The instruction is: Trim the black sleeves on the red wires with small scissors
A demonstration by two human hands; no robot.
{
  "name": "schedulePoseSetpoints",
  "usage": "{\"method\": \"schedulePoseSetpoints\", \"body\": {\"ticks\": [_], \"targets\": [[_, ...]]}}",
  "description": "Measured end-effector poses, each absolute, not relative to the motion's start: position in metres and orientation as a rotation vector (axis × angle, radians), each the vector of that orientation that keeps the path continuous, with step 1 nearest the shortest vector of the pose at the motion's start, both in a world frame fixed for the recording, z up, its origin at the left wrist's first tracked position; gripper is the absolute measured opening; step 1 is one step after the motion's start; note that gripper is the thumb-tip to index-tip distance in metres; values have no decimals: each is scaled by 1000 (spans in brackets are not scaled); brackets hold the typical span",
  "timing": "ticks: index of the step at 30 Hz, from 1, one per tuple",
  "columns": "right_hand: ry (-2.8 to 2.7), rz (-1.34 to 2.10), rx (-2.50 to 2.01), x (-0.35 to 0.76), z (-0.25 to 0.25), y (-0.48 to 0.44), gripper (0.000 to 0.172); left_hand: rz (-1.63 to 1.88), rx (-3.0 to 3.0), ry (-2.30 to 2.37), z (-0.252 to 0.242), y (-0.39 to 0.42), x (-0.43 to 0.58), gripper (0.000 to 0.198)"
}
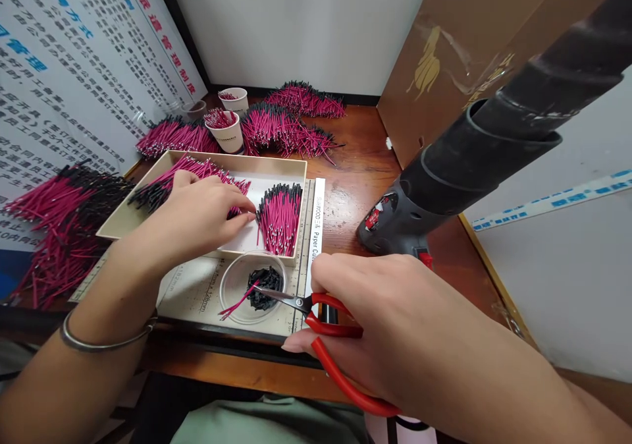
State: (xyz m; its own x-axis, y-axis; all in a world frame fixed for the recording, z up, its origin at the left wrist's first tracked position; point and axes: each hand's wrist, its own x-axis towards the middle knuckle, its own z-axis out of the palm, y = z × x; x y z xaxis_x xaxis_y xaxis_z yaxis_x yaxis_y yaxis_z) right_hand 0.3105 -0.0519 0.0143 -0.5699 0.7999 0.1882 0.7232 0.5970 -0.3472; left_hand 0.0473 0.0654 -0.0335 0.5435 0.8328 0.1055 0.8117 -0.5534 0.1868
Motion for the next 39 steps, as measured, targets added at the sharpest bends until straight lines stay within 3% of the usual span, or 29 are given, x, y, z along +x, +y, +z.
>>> {"method": "schedulePoseSetpoints", "body": {"ticks": [7,13,18,27,32,39], "targets": [[-2499,365,-1209,312,17,-51,47,417,2503,1468,-26,60,53,23],[-2472,332,-1322,318,9,-53,32,951,2088,1304,-20,34,60,10],[-2465,335,-1329,322,11,-55,20,1385,2140,1312,-8,-4,53,5],[-2440,206,-1204,324,14,-49,10,1114,2389,1153,-15,-28,44,17],[-2407,268,-1165,318,17,-47,20,1011,2430,1011,-12,-24,46,19],[-2301,569,-1051,309,7,-46,30,1303,2167,886,-35,-26,48,11]]}}
